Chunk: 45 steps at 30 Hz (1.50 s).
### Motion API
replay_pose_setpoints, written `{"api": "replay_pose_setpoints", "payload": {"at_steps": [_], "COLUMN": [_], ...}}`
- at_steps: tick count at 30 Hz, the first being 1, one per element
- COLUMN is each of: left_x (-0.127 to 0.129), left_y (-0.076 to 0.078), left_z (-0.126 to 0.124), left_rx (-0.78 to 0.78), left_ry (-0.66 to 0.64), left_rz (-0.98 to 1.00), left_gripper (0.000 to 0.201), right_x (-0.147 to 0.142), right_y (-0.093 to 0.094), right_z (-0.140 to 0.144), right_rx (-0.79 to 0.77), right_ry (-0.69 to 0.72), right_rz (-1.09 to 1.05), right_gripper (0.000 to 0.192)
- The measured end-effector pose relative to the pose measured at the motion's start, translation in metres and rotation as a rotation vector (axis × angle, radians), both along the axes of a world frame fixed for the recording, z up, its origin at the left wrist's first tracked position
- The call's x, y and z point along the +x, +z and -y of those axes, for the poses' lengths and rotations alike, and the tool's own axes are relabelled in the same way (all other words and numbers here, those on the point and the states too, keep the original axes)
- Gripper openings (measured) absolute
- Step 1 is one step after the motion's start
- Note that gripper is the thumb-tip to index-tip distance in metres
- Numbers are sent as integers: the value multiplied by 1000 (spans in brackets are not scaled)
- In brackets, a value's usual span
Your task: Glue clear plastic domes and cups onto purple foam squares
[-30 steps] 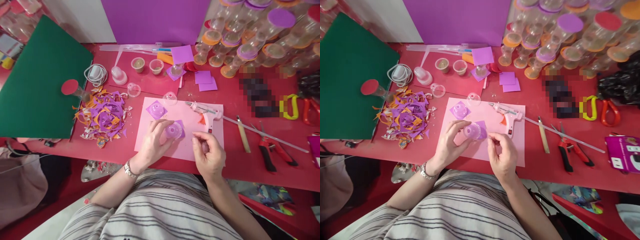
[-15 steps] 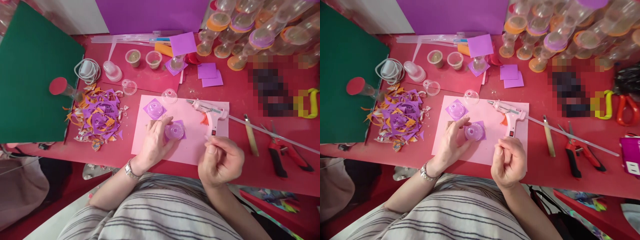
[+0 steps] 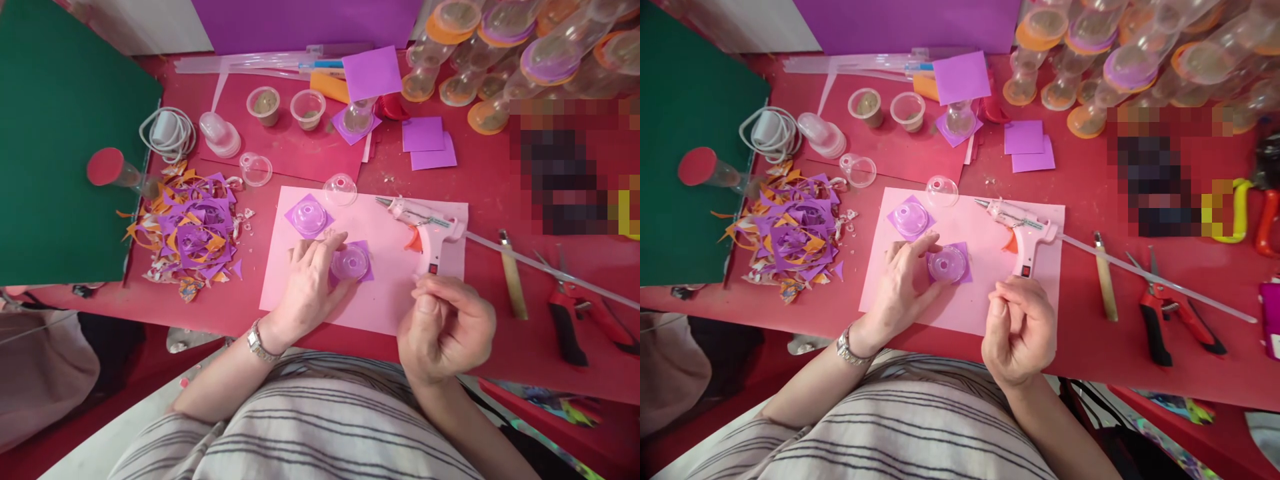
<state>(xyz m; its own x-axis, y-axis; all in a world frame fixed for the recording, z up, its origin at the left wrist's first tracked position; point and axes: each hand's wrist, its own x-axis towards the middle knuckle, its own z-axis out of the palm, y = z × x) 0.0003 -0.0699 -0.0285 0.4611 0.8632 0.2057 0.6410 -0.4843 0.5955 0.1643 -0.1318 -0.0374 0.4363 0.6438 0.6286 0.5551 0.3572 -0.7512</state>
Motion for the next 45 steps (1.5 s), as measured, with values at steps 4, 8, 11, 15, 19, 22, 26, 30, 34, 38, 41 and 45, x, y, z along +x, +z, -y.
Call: {"api": "replay_pose_setpoints", "payload": {"at_steps": [4, 8, 11, 15, 19, 22, 26, 30, 34, 38, 41, 45], "left_x": [1, 2, 2, 1, 1, 2, 2, 2, 3, 4, 5, 5], "left_y": [0, 1, 2, 2, 1, 0, 0, 1, 2, 3, 2, 1], "left_z": [0, 0, -1, -1, -1, -1, -1, -2, -2, -1, -1, -1], "left_rx": [28, -7, -3, 4, -34, -47, -40, -32, -38, -12, -8, -9], "left_ry": [-7, -2, -4, -11, 3, 2, 10, 0, -2, -19, -20, -22], "left_rz": [-6, -28, -32, -24, -47, -58, -66, -83, -103, -148, -170, -173], "left_gripper": [57, 54, 54, 54, 54, 54, 53, 55, 53, 41, 37, 37], "right_x": [0, 0, 0, 1, 1, 1, 1, 0, 1, 1, 0, -1], "right_y": [-2, -2, -1, -3, -5, -5, -4, -2, -3, -3, -2, -3], "right_z": [-1, 0, 0, 1, 1, 1, 2, 3, 5, 5, 4, 3], "right_rx": [17, 4, -5, -14, 5, -9, -39, -51, -78, -88, -70, -57], "right_ry": [12, 25, 43, 46, 43, 44, 47, 45, 38, 35, 47, 55], "right_rz": [-1, 5, 14, 9, 19, 19, 21, 20, 25, 23, 5, -17], "right_gripper": [12, 14, 15, 17, 18, 19, 19, 16, 12, 13, 15, 15]}}
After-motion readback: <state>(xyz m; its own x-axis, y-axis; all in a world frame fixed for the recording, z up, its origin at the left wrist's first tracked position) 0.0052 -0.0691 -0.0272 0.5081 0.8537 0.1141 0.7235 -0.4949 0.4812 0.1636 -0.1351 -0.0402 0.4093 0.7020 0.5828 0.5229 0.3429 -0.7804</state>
